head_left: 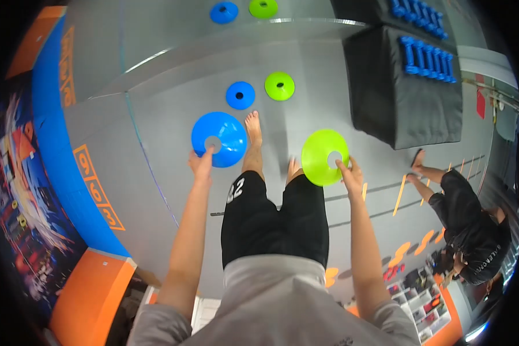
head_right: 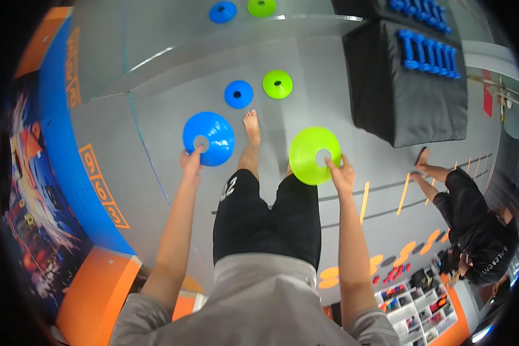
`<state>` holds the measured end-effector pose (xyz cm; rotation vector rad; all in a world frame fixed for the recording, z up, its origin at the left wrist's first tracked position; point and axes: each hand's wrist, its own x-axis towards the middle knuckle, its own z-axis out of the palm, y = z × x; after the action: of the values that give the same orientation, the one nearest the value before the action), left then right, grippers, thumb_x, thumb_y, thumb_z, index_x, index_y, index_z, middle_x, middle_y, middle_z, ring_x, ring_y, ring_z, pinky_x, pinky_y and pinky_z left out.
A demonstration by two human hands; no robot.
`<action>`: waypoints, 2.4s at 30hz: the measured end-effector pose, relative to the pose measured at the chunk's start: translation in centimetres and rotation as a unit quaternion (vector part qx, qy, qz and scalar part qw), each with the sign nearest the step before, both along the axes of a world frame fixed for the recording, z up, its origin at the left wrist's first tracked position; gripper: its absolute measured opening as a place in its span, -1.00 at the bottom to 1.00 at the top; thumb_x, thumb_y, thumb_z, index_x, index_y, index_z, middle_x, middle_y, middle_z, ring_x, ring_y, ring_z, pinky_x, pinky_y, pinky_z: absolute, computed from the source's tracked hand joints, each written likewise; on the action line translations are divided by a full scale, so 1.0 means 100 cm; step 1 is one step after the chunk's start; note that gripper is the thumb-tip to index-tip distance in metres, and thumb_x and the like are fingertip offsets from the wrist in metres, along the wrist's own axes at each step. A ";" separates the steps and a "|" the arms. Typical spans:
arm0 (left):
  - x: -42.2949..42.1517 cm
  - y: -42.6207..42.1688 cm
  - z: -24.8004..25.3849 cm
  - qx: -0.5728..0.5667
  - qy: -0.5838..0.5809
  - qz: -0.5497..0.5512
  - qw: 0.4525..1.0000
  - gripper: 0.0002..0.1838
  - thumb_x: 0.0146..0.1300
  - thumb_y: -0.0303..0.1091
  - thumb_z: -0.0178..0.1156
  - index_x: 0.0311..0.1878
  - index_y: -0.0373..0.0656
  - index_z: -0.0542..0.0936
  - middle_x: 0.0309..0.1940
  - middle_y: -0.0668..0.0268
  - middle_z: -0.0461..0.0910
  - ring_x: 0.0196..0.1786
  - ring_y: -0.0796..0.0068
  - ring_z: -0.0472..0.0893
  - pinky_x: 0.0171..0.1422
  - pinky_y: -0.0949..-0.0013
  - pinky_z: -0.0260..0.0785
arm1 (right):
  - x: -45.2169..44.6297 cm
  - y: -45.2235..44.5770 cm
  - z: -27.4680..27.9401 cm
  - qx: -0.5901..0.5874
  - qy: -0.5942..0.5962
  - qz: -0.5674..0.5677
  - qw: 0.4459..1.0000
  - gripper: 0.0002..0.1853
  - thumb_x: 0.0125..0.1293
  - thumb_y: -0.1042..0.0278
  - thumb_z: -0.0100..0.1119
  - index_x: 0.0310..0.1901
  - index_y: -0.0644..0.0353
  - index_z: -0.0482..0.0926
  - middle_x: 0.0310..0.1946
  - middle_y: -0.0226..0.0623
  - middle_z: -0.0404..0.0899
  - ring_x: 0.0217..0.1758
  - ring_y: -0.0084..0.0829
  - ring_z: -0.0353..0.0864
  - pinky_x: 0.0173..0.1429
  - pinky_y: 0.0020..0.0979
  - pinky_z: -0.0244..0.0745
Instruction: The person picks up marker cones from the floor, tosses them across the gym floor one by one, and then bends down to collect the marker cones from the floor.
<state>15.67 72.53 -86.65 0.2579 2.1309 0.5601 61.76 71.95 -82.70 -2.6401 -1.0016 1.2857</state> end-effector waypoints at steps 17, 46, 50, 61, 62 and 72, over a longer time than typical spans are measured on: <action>0.020 0.160 -0.532 -0.215 0.033 -0.034 0.975 -0.03 -0.13 -0.05 0.50 0.30 -0.33 0.27 0.30 0.02 0.16 0.19 0.12 0.42 0.13 0.13 0.46 | -0.130 0.156 -0.550 0.119 0.046 -0.165 0.978 -0.37 0.20 -0.08 0.03 0.24 0.12 0.37 0.26 -0.29 0.32 0.34 -0.32 0.21 0.34 -0.27 0.14; 0.061 0.128 -0.561 -0.260 0.061 -0.132 0.955 -0.27 -0.02 -0.35 0.26 0.15 -0.57 0.18 0.15 -0.26 0.34 0.21 -0.04 0.45 0.28 0.13 0.37 | -0.096 0.189 -0.568 -0.094 -0.056 0.144 0.983 -0.17 -0.02 0.28 0.07 0.32 0.43 0.04 0.17 0.29 0.24 0.22 0.12 0.38 0.31 -0.15 0.31; 0.092 0.121 -0.549 -0.238 0.149 -0.232 0.931 -0.28 0.00 -0.34 0.24 0.13 -0.62 0.17 0.10 -0.23 0.25 0.18 -0.06 0.39 0.26 0.09 0.37 | -0.107 0.180 -0.566 -0.094 -0.080 0.152 0.981 -0.23 0.00 0.32 0.06 0.29 0.39 0.09 0.16 0.20 0.26 0.21 0.05 0.39 0.26 -0.18 0.35; 0.142 0.122 -0.521 -0.208 0.086 -0.145 0.963 -0.36 0.02 -0.36 0.22 0.10 -0.54 0.21 0.08 -0.18 0.35 0.11 -0.07 0.51 0.21 0.14 0.43 | -0.162 0.189 -0.512 -0.119 -0.142 0.174 0.967 -0.17 0.07 0.35 0.19 0.38 0.31 0.04 0.23 0.15 0.23 0.30 0.03 0.28 0.43 -0.04 0.12; 0.147 0.122 -0.518 -0.203 0.078 -0.158 0.963 -0.38 0.00 -0.36 0.21 0.09 -0.52 0.25 0.06 -0.17 0.40 0.09 -0.08 0.53 0.21 0.16 0.42 | -0.163 0.184 -0.513 -0.110 -0.144 0.182 0.967 -0.21 0.08 0.35 0.17 0.36 0.32 0.09 0.24 0.14 0.23 0.30 0.02 0.28 0.43 -0.05 0.11; 0.139 0.100 -0.525 -0.105 -0.046 -0.188 0.975 -0.53 -0.03 -0.30 0.17 -0.01 -0.35 0.53 -0.12 -0.06 0.63 0.05 0.00 0.60 0.19 0.15 0.38 | -0.148 0.170 -0.506 -0.099 0.016 0.142 0.985 -0.39 0.14 0.21 0.10 0.25 0.22 0.35 0.23 -0.05 0.35 0.35 -0.10 0.24 0.42 -0.07 0.11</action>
<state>29.55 82.55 -139.19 0.4919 1.9655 0.1227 47.00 88.97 -133.33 -2.6787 -1.3537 1.5543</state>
